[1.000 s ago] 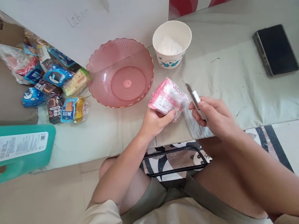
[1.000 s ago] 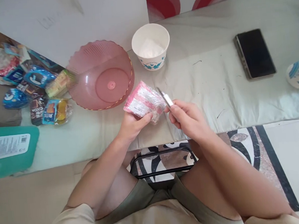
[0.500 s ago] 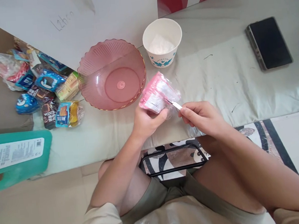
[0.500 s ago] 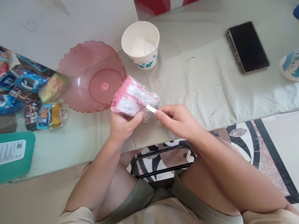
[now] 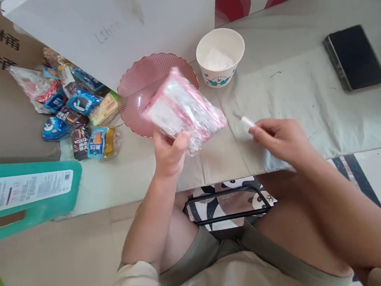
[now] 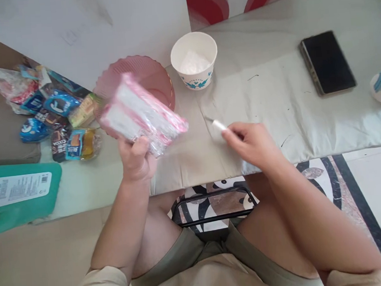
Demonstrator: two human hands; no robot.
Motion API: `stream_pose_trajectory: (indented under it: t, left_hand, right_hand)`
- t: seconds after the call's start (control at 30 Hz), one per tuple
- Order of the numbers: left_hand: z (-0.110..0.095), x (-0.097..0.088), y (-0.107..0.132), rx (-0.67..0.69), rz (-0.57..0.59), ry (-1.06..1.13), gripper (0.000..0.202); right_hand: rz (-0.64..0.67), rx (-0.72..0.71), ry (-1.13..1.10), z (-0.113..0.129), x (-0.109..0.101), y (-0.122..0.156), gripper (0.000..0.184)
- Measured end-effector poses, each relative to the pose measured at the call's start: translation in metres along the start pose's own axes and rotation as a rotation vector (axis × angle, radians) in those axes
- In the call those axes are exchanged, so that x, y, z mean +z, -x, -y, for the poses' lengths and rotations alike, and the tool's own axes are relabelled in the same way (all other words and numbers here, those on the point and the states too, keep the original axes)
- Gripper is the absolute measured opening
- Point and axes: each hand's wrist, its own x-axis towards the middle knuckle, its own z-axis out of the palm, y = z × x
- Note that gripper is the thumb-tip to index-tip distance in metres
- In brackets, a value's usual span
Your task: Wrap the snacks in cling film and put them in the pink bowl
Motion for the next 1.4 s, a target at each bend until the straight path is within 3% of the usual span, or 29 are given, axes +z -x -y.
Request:
stream_pose_trajectory:
  t: [0.07,0.1,0.2,0.27,0.4,0.47,0.57,0.63,0.77,0.97,1.1,1.2,1.27,1.33,1.4]
  left_hand:
    - [-0.002,-0.001,0.002,-0.088,0.116,0.028,0.073]
    - [-0.004,0.000,0.003,-0.133,0.185,0.028,0.074]
    - [-0.008,0.001,0.006,-0.249,0.395,-0.027,0.072]
    - [-0.009,0.002,0.006,-0.297,0.471,-0.098,0.065]
    - [-0.004,0.005,0.004,-0.254,0.403,-0.259,0.050]
    - [-0.001,0.007,0.004,-0.212,0.365,-0.314,0.047]
    - [0.002,0.010,0.007,-0.165,0.374,-0.337,0.049]
    - [0.002,0.011,0.009,-0.159,0.423,-0.323,0.051]
    - [0.002,0.013,0.009,-0.099,0.431,-0.392,0.051]
    - [-0.001,0.016,0.004,-0.080,0.415,-0.528,0.041]
    - [-0.006,0.002,-0.002,-0.182,0.452,-0.665,0.034]
    - [-0.006,-0.013,-0.002,-0.276,0.497,-0.717,0.033]
    - [-0.005,-0.018,0.005,-0.256,0.416,-0.766,0.028]
    - [-0.006,-0.016,0.018,-0.152,0.257,-0.847,0.025]
    - [-0.009,-0.007,0.033,-0.036,0.113,-0.955,0.032]
  right_hand:
    - [-0.211,0.018,0.145,-0.012,-0.002,-0.008,0.018]
    - [-0.275,0.013,0.213,-0.018,-0.001,-0.012,0.020]
    - [-0.317,-0.028,0.353,-0.035,0.004,-0.022,0.035]
    - [-0.306,-0.028,0.389,-0.042,0.006,-0.026,0.038]
    - [-0.396,-0.028,0.370,-0.036,0.008,-0.021,0.036]
    - [-0.426,-0.112,0.272,-0.022,0.012,-0.013,0.030]
    - [-0.248,-0.320,0.060,0.004,0.028,0.001,0.027]
    - [-0.165,-0.378,-0.034,0.016,0.040,0.007,0.027]
    - [-0.114,-0.314,-0.115,0.021,0.050,0.008,0.013]
    - [-0.179,-0.208,-0.098,0.012,0.029,0.004,0.008]
    - [-0.297,-0.010,-0.036,-0.002,0.005,-0.002,0.008]
    - [-0.257,0.058,0.104,-0.013,-0.006,-0.004,0.015]
    - [-0.234,0.064,0.192,-0.016,-0.007,-0.003,0.012]
    - [-0.281,0.020,0.247,-0.015,-0.006,0.000,0.009]
    - [-0.353,-0.100,0.264,-0.010,-0.001,0.005,0.021]
